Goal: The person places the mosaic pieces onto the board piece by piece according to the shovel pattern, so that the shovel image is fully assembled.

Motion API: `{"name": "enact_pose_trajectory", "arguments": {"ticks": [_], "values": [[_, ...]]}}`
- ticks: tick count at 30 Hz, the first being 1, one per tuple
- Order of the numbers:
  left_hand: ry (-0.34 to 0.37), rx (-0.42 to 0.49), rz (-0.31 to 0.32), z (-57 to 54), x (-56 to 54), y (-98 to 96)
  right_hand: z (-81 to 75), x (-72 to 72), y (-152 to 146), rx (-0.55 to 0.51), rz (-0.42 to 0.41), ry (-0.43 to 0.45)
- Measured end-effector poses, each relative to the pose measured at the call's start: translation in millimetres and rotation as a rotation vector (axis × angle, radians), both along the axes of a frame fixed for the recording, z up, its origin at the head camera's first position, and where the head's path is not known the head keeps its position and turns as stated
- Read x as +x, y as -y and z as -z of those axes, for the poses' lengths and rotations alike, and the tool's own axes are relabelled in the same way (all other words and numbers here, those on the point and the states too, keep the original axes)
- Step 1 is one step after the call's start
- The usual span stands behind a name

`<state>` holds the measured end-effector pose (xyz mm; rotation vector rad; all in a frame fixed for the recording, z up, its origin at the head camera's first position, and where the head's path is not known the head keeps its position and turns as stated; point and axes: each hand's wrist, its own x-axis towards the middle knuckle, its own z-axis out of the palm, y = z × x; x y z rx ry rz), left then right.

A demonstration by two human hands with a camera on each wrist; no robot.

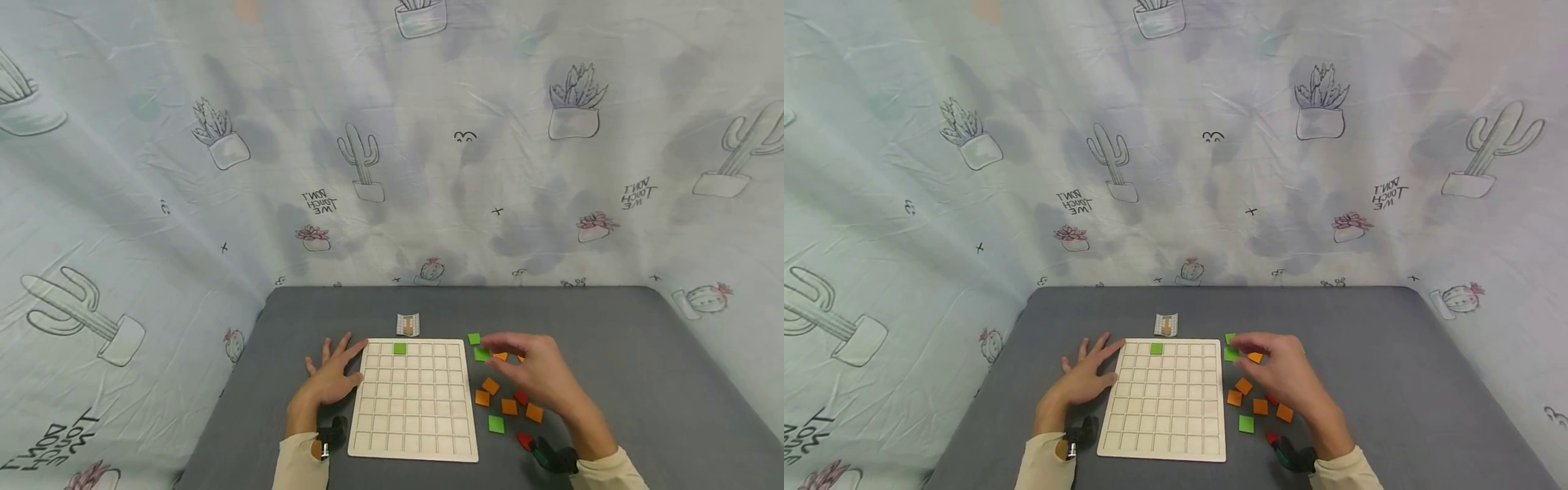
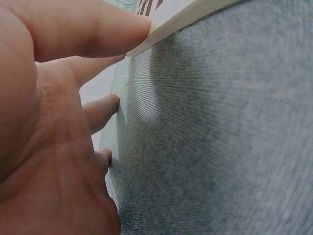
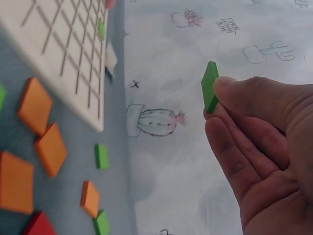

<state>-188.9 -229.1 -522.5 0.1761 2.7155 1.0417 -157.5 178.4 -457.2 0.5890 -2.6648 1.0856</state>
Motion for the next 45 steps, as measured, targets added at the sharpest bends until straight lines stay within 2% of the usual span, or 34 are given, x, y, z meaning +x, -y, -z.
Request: {"name": "enact_pose_trajectory", "arguments": {"ticks": [4,12,15,19,24,29,35,45], "values": [[-0.012,0.03,-0.004,1.5,1.3,1.8,-5.2,-10.3,10,-0.019,-0.024,-0.021],[-0.056,0.074,0.017,9.9,0.4,4.8,-11.5,-26.5,27,-0.051,-0.053,0.011],[-0.04,0.058,0.015,9.6,-0.9,4.7,-12.9,-32.6,34,-0.062,-0.069,0.02],[-0.017,0.019,0.009,3.4,-3.6,1.0,-13.9,-40.8,43,-0.084,-0.084,0.065],[-0.021,-0.017,0.005,-0.5,-0.8,0.0,-16.3,-48.4,54,-0.105,-0.124,0.104],[-0.019,-0.008,0.003,0.0,1.1,0.6,-18.2,-54.5,64,-0.114,-0.158,0.098],[-0.016,0.01,0.013,4.8,-0.1,2.2,-16.2,-58.5,74,-0.107,-0.165,0.104],[-0.017,-0.009,0.038,4.1,-5.0,4.9,-6.2,-69.8,86,-0.094,-0.167,0.119]]}}
